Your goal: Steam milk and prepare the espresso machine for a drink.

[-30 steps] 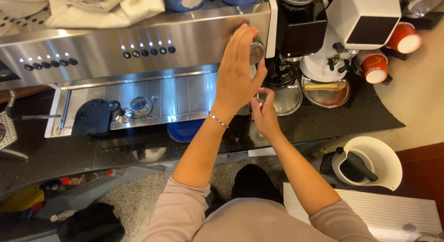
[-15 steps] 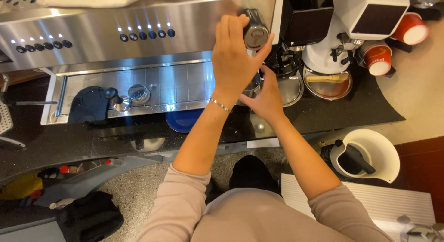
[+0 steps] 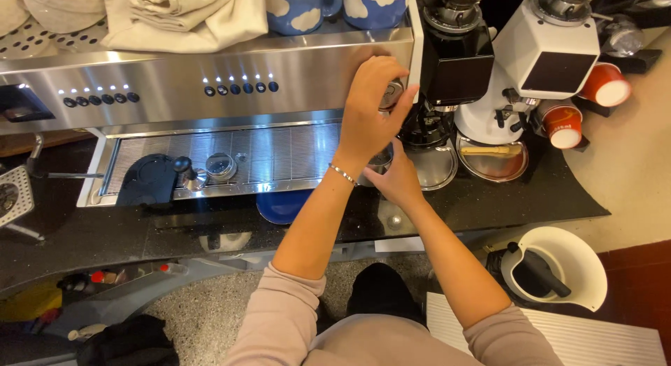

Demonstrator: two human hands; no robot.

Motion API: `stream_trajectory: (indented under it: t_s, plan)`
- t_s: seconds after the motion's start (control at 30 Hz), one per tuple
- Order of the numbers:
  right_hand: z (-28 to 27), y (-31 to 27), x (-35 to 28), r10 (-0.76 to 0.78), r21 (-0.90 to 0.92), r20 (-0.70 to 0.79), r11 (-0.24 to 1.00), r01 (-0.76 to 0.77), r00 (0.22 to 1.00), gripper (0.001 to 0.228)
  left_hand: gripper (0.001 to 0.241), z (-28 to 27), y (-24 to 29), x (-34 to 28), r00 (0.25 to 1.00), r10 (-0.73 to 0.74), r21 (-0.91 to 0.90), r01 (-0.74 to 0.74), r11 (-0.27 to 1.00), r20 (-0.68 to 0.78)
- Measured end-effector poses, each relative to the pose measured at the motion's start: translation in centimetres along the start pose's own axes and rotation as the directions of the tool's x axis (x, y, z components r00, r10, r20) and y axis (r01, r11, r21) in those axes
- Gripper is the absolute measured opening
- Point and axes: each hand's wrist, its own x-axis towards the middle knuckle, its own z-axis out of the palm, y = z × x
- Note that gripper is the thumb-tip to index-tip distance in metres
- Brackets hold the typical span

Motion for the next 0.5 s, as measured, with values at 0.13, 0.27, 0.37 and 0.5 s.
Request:
stream_trajectory:
  t_s: [0.13,0.27,0.37,0.5]
  plan:
    - [0.2,0.4,0.3,0.087,-0.049,0.026,0.995,-0.085,0.996,0.076,0.049,-1.3,1.9,-2.1,0.998,0.014,-0.015,-0.015,1.0,-0.054]
    - [0.6,1.3,0.4,0.005,-0.056,0.005,0.998,-0.004,1.0,0.069,0.071,-2.7,3.0,-3.3,0.997,-0.083,-0.048,0.082,0.995,-0.008]
    - [0.3,0.3,0.3,0.086,-0.09,0.02,0.992,-0.083,0.996,0.067,0.069,-3.4,3.3,-1.4,0.996,-0.082,-0.012,0.082,0.997,0.024]
    - [0.2,0.4,0.1,0.051,-0.024,-0.015,0.998,-0.052,0.999,0.077,0.049,-1.7,1.0,0.2,0.997,0.031,0.064,-0.035,0.997,0.068]
